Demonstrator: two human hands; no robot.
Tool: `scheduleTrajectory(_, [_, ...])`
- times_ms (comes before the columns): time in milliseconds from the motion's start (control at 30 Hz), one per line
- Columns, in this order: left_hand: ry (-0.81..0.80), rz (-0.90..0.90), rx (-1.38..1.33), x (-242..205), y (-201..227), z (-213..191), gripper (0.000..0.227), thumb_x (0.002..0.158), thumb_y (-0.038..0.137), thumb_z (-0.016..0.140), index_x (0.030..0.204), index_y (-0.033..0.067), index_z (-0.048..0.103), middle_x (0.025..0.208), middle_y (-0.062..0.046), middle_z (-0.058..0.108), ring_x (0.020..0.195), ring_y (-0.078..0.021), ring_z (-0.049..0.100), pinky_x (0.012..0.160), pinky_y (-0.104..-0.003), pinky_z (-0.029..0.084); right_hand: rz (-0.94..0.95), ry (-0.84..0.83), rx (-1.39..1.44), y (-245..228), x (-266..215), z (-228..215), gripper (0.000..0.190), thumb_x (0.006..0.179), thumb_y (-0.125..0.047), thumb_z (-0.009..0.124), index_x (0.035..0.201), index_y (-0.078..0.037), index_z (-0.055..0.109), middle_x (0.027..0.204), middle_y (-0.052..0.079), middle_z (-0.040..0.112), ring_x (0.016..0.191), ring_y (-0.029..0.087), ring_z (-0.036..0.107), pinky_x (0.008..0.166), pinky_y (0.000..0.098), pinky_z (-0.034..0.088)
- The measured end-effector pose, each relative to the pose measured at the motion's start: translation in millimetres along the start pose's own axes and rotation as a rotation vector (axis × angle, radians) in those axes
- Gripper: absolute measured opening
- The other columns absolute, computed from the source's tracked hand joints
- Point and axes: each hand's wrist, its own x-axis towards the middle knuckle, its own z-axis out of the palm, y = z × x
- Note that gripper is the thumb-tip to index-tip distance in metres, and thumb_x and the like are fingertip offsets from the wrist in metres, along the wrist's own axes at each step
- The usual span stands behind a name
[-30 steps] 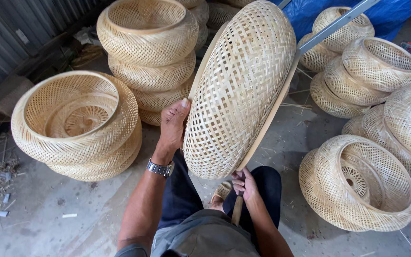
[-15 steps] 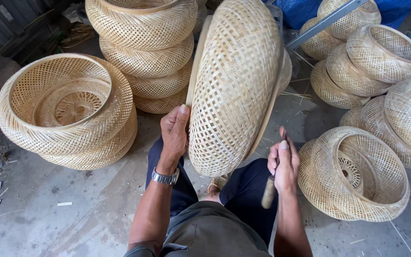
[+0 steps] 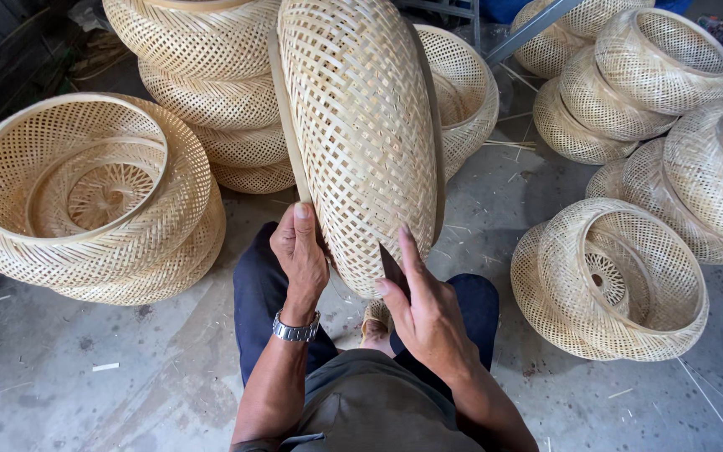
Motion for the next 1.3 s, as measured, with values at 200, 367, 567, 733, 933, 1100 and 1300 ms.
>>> scheduleTrajectory(200, [0.009, -0.003, -0.004, -5, -3, -4, 0.041, 0.11, 0.034, 0.055, 0.101, -0.0038, 0.069, 0.085, 0.005, 0.064, 0.074, -0.0018, 0.047, 0.064, -0.019, 0.04, -0.074, 0.041, -0.111, 7, 6, 5, 0.065, 0.1, -0.011, 0.064, 0.154, 0.007, 0.032, 0.132, 0.036, 0.062, 0.116, 0.046, 0.068, 0.089, 0.0448, 0.061])
scheduleTrajectory(367, [0.011, 0.005, 0.017, -7, -3, -5, 0.041, 0.111, 0.033, 0.055, 0.102, -0.0037, 0.069, 0.084, 0.004, 0.064, 0.073, -0.0013, 0.047, 0.063, -0.018, 0.04, -0.093, 0.034, -0.122, 8, 8, 6, 0.067, 0.101, -0.012, 0.063, 0.156, 0.006, 0.03, 0.133, 0.036, 0.061, 0.116, 0.046, 0.068, 0.088, 0.0452, 0.061])
scheduleTrajectory(567, [0.011, 0.031, 0.045, -8, -3, -3, 0.039, 0.112, 0.032, 0.054, 0.099, -0.0027, 0.067, 0.082, 0.006, 0.06, 0.072, -0.0014, 0.043, 0.063, -0.018, 0.037, -0.079, 0.02, -0.132, 3, 9, 5, 0.067, 0.101, -0.014, 0.064, 0.156, 0.005, 0.03, 0.134, 0.034, 0.062, 0.114, 0.045, 0.07, 0.086, 0.0444, 0.062])
scheduleTrajectory(733, [0.017, 0.077, 0.097, -9, -4, -3, 0.038, 0.112, 0.032, 0.054, 0.097, -0.0016, 0.067, 0.079, 0.007, 0.054, 0.071, -0.0019, 0.039, 0.062, -0.019, 0.033, -0.124, 0.066, -0.161, 0, 11, 6, 0.065, 0.101, -0.011, 0.063, 0.157, 0.001, 0.033, 0.13, 0.032, 0.066, 0.112, 0.044, 0.071, 0.085, 0.0435, 0.062])
scheduleTrajectory(933, [0.039, 0.066, 0.112, -9, -5, -5, 0.04, 0.112, 0.033, 0.055, 0.099, -0.0023, 0.068, 0.081, 0.007, 0.055, 0.073, -0.0018, 0.04, 0.063, -0.019, 0.035, -0.143, 0.099, -0.31, 13, 7, 16, 0.062, 0.097, -0.008, 0.069, 0.153, -0.008, 0.045, 0.09, 0.018, 0.067, 0.07, 0.03, 0.07, 0.059, 0.0403, 0.057])
scheduleTrajectory(1100, [0.079, 0.045, 0.127, -6, -1, -9, 0.04, 0.111, 0.033, 0.054, 0.104, -0.0033, 0.07, 0.085, 0.004, 0.063, 0.076, -0.0018, 0.047, 0.065, -0.018, 0.041, -0.235, 0.151, -0.332, 44, 6, 25, 0.057, 0.099, -0.007, 0.068, 0.152, -0.009, 0.048, 0.084, 0.012, 0.065, 0.063, 0.017, 0.065, 0.049, 0.0299, 0.056])
scheduleTrajectory(1300, [0.082, 0.035, -0.016, 0, -1, -14, 0.041, 0.109, 0.034, 0.054, 0.108, -0.0041, 0.069, 0.091, 0.002, 0.068, 0.078, -0.0029, 0.053, 0.069, -0.019, 0.046, -0.194, 0.219, -0.172, 57, 6, 1, 0.046, 0.11, -0.009, 0.057, 0.155, -0.011, 0.045, 0.09, 0.01, 0.067, 0.065, 0.013, 0.063, 0.057, 0.0285, 0.052])
